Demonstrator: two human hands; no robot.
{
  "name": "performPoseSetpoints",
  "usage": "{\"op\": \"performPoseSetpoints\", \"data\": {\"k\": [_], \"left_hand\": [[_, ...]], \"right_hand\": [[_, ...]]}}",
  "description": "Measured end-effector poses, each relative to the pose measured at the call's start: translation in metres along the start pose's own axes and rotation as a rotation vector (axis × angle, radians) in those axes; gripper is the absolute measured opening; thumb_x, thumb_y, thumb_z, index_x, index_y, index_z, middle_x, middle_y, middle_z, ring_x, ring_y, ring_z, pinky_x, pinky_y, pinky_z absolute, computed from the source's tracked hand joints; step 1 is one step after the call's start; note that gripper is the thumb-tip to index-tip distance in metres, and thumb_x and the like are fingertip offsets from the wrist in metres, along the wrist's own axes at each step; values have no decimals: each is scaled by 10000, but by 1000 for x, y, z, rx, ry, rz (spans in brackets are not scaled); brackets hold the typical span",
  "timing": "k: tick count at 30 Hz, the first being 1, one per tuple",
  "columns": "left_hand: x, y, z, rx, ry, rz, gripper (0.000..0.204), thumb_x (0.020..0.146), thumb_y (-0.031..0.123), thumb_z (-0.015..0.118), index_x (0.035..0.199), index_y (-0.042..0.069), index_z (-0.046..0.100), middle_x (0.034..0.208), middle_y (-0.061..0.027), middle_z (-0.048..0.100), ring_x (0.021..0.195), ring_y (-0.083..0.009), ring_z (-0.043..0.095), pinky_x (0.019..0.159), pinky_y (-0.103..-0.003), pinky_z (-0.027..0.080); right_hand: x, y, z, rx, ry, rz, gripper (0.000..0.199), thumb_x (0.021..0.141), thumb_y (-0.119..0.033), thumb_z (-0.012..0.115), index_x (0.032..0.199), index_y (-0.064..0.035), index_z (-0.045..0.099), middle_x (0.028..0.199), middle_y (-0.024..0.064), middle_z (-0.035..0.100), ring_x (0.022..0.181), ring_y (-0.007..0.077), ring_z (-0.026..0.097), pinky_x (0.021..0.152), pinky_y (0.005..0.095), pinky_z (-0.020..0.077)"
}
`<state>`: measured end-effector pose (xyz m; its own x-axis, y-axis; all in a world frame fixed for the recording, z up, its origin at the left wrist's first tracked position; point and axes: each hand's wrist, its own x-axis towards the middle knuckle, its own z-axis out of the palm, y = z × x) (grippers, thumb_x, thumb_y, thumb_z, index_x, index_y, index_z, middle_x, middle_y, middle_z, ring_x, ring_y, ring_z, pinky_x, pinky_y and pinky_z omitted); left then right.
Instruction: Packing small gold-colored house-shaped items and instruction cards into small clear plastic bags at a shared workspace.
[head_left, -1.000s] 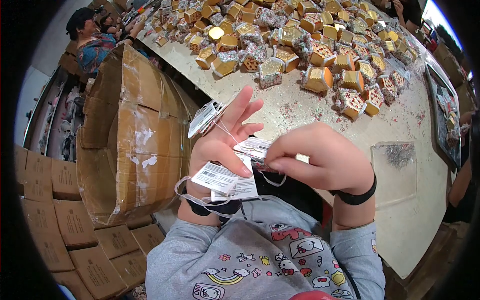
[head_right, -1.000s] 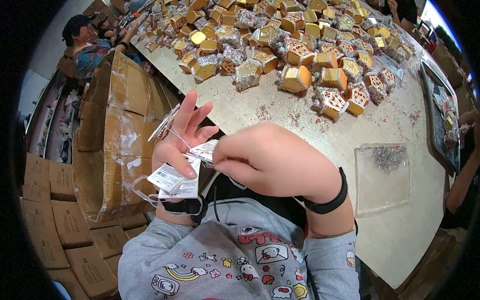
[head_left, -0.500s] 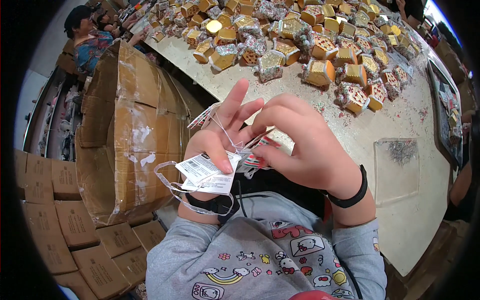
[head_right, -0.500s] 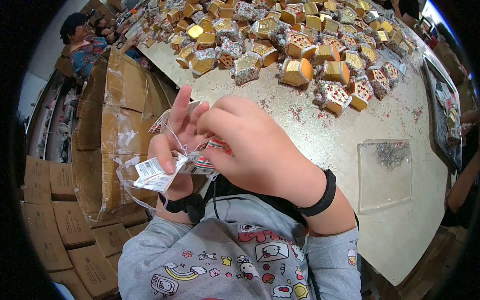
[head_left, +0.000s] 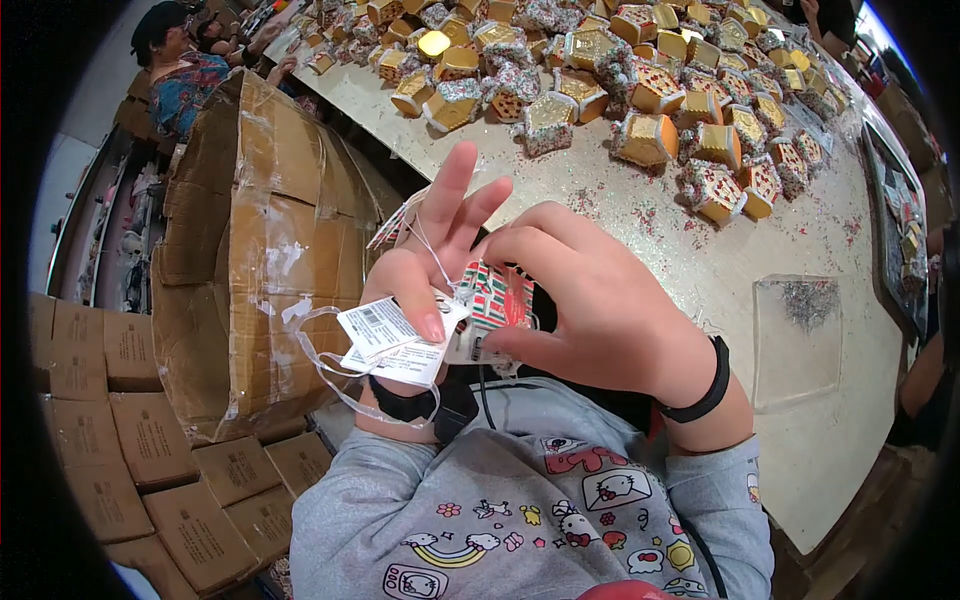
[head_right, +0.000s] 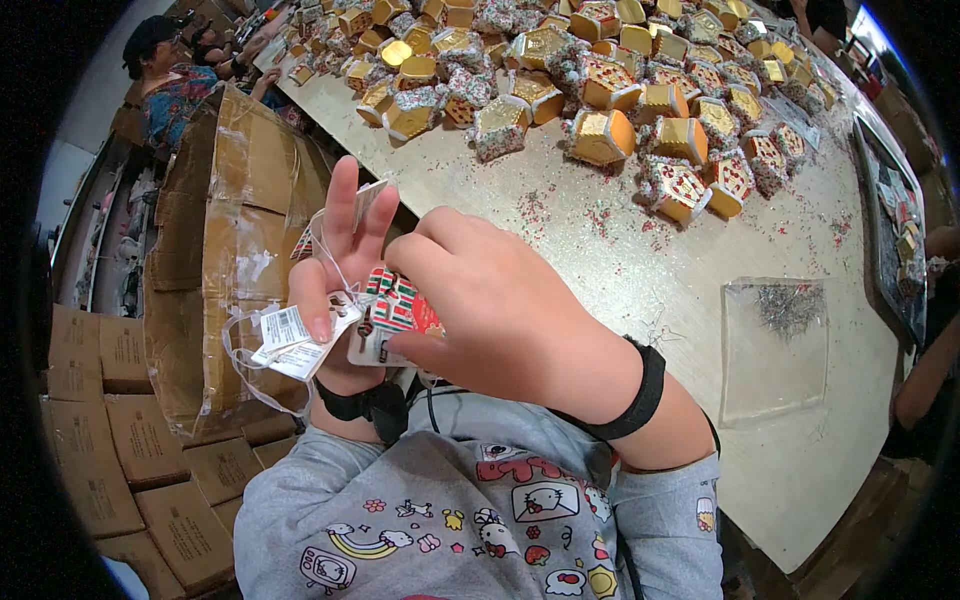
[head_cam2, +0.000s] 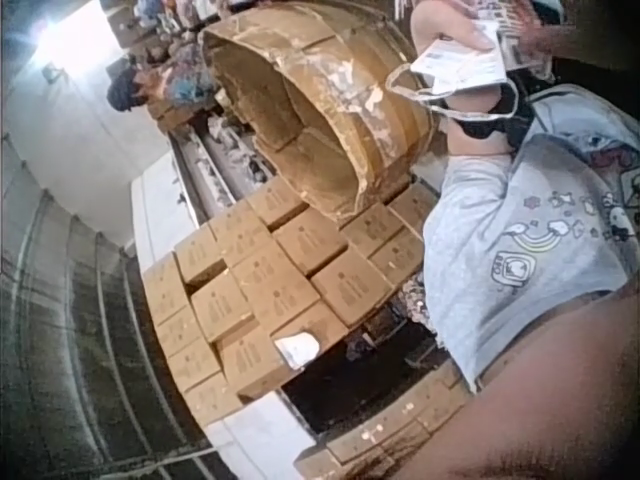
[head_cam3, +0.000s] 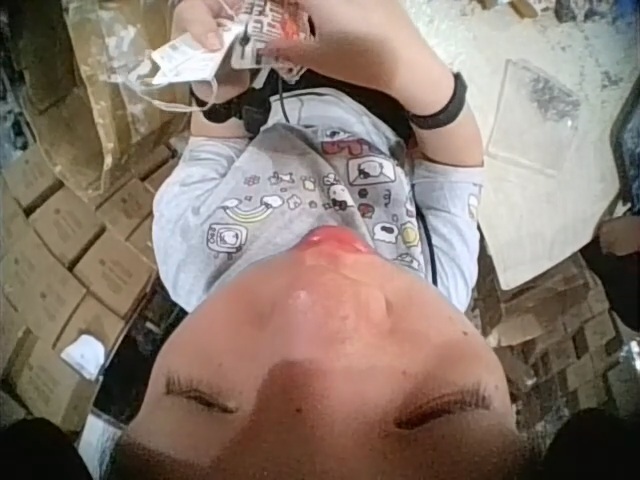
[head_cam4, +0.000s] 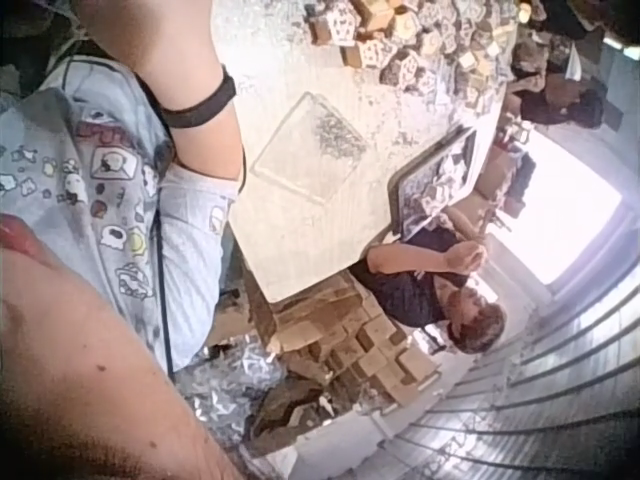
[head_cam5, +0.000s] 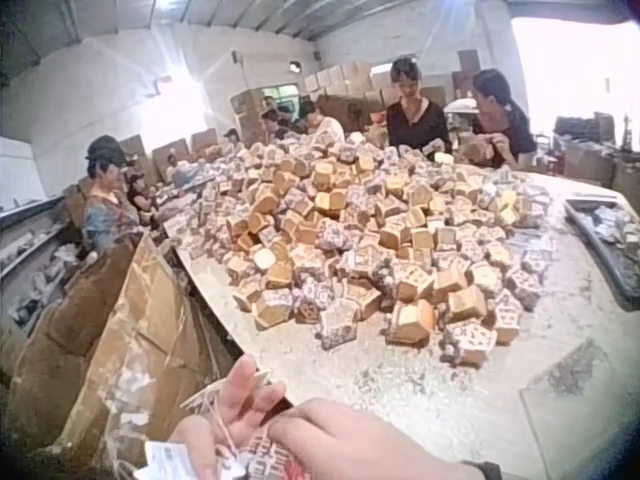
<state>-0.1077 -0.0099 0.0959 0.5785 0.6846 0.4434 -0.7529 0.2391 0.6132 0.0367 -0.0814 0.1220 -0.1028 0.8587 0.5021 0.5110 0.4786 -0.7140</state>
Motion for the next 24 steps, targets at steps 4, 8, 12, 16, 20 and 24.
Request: {"op": "performPoseSetpoints", "data": {"k": [4, 8, 12, 16, 20, 24], "left_hand": [[0, -3, -1, 31, -10, 17, 197, 591, 55, 712, 504, 116, 546, 1437, -101, 195, 1290, -303, 247, 997, -460, 307], [0, -2, -1, 11, -26, 38, 193, 617, 109, 713, 512, 116, 551, 1438, -108, 187, 1294, -308, 238, 1013, -467, 284], [0, 4, -1, 86, -97, 9, 186, 647, 148, 704, 537, 109, 559, 1439, -121, 176, 1303, -317, 217, 1019, -490, 261], [1, 4, -2, 67, -82, 47, 169, 640, 145, 705, 549, 107, 567, 1438, -136, 171, 1304, -323, 212, 1018, -500, 254], [3, 10, -2, 146, -100, -12, 164, 623, 144, 711, 545, 107, 572, 1436, -145, 176, 1299, -323, 227, 1016, -504, 251], [2, 10, -1, 176, -58, -18, 175, 583, 127, 719, 515, 100, 560, 1431, -137, 201, 1296, -315, 236, 1005, -501, 266]], "right_hand": [[-2, 0, 5, -31, -3, 3, 422, 583, -113, 709, 948, -26, 516, 846, 136, 511, 797, 318, 528, 688, 380, 448], [-1, 5, 1, -63, -97, -24, 422, 605, -113, 685, 975, -15, 506, 879, 151, 509, 825, 325, 527, 705, 384, 446], [-1, -4, -16, -34, -202, 93, 406, 636, -112, 656, 998, -18, 498, 907, 162, 508, 840, 329, 525, 716, 382, 445], [-4, -1, -21, 74, -69, 95, 425, 653, -82, 629, 1050, -27, 489, 895, 121, 503, 819, 267, 514, 706, 332, 434], [-5, 2, -28, 223, 5, 131, 382, 672, -22, 580, 1046, -22, 506, 863, 45, 506, 778, 137, 495, 667, 242, 415], [-2, 3, -33, 260, -112, 151, 252, 710, -47, 575, 959, -23, 547, 824, 66, 518, 721, 157, 502, 641, 267, 420]]}}
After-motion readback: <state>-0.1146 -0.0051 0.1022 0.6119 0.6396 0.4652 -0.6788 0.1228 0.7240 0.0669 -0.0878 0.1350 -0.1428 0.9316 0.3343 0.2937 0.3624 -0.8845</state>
